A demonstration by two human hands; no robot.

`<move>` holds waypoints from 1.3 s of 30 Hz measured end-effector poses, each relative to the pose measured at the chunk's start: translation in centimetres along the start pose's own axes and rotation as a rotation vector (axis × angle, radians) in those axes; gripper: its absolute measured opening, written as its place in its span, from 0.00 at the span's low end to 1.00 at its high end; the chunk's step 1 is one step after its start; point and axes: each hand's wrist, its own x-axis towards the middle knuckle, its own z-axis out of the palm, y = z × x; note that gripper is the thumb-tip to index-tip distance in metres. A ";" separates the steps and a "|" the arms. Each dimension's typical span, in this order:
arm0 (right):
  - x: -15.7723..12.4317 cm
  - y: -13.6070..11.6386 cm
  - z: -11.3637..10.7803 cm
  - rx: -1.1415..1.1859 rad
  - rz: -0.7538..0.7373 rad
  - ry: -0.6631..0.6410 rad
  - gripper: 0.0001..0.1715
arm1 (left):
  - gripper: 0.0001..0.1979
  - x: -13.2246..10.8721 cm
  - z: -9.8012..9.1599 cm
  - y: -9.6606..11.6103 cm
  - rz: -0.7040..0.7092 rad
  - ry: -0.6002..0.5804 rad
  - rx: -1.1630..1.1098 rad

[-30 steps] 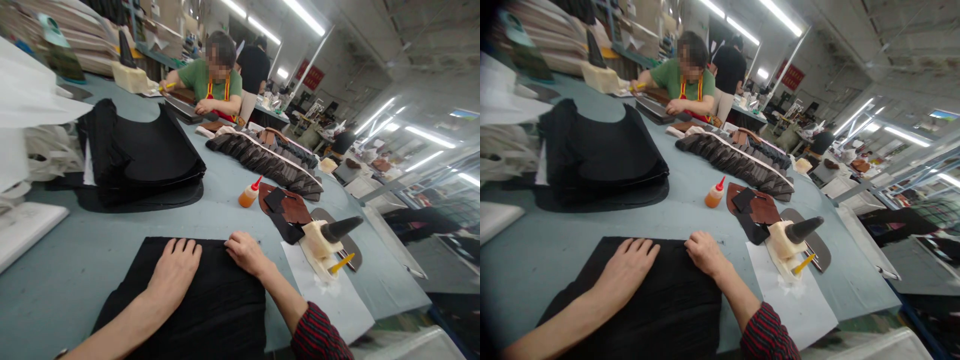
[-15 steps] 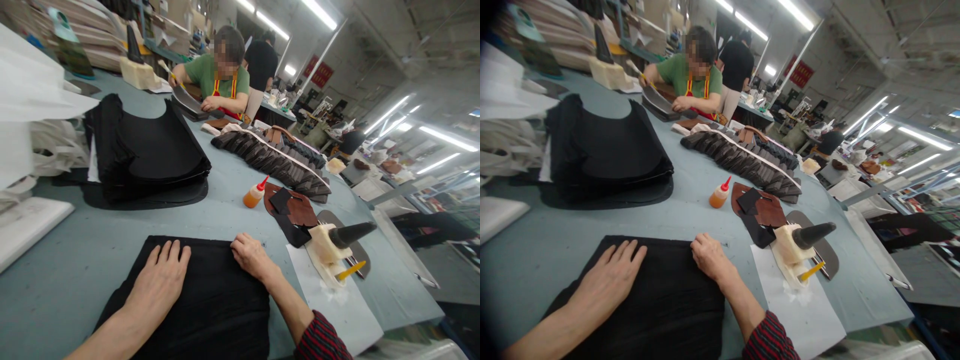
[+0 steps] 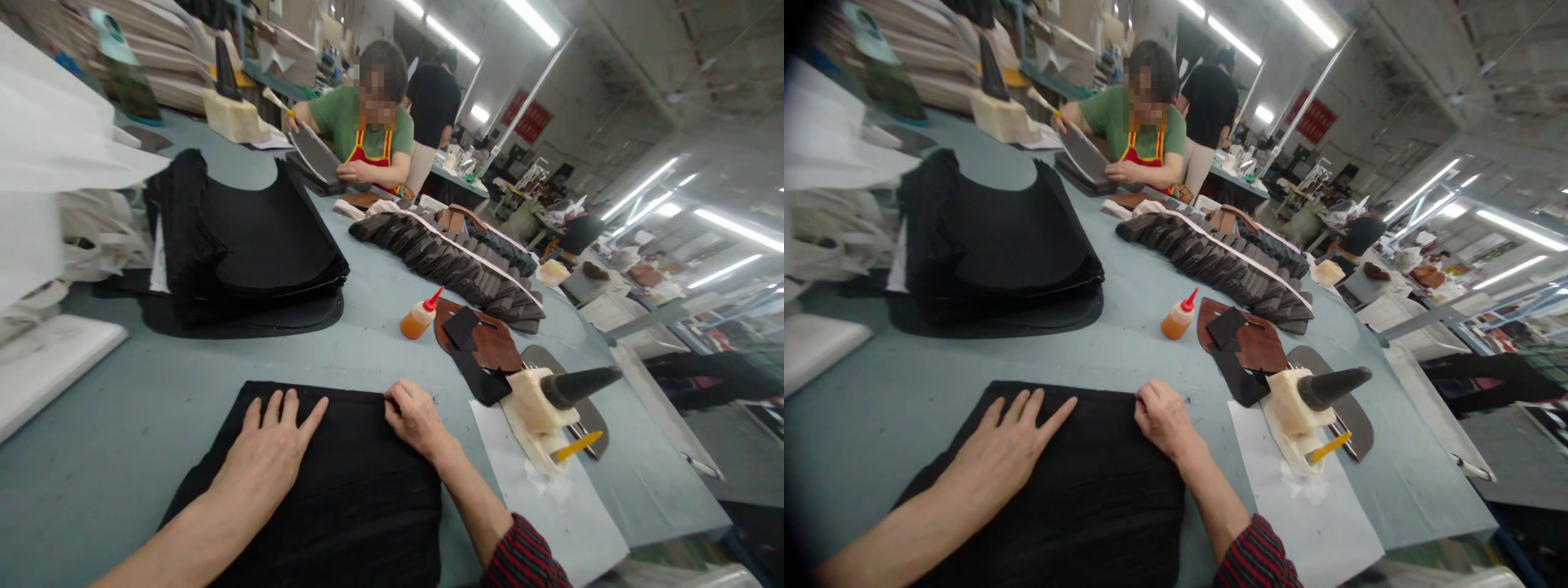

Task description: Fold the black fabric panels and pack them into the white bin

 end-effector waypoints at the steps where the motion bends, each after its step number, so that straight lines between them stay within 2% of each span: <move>1: -0.1 0.0 -0.3 0.007 -0.035 -0.026 0.06 | 0.32 0.0 0.0 0.0 -0.001 0.001 0.012; 5: -0.1 -0.4 -0.7 -0.129 -0.110 -0.125 0.08 | 0.32 0.1 0.0 0.1 -0.009 0.004 0.032; 11: 0.9 -1.0 0.9 -0.287 -0.069 -0.152 0.10 | 0.29 -0.1 0.1 0.0 0.018 0.023 -0.009; 18: 0.2 -0.1 1.0 -0.017 0.108 0.054 0.09 | 0.29 -0.1 0.8 -0.1 0.009 0.039 -0.038; 22: -0.9 0.4 0.1 0.187 0.041 0.030 0.09 | 0.32 -0.1 0.6 0.0 0.001 0.034 0.006; 26: -2.0 0.7 -0.3 0.257 -0.042 0.026 0.16 | 0.33 0.0 0.0 0.1 -0.002 0.031 0.007; 30: -2.2 0.5 -0.7 0.164 -0.109 -0.043 0.19 | 0.31 0.3 -0.6 0.1 -0.016 0.039 -0.023; 33: -1.8 -0.2 -1.1 0.043 -0.145 -0.129 0.22 | 0.28 0.6 -1.1 0.5 0.064 0.072 0.000; 36: -1.0 -1.3 -1.4 -0.113 -0.165 -0.211 0.27 | 0.27 1.2 -1.9 1.8 0.130 0.068 0.067; 39: -0.3 -2.3 -1.4 -0.219 -0.173 -0.237 0.29 | 0.31 2.1 -3.1 3.4 0.108 -0.007 0.092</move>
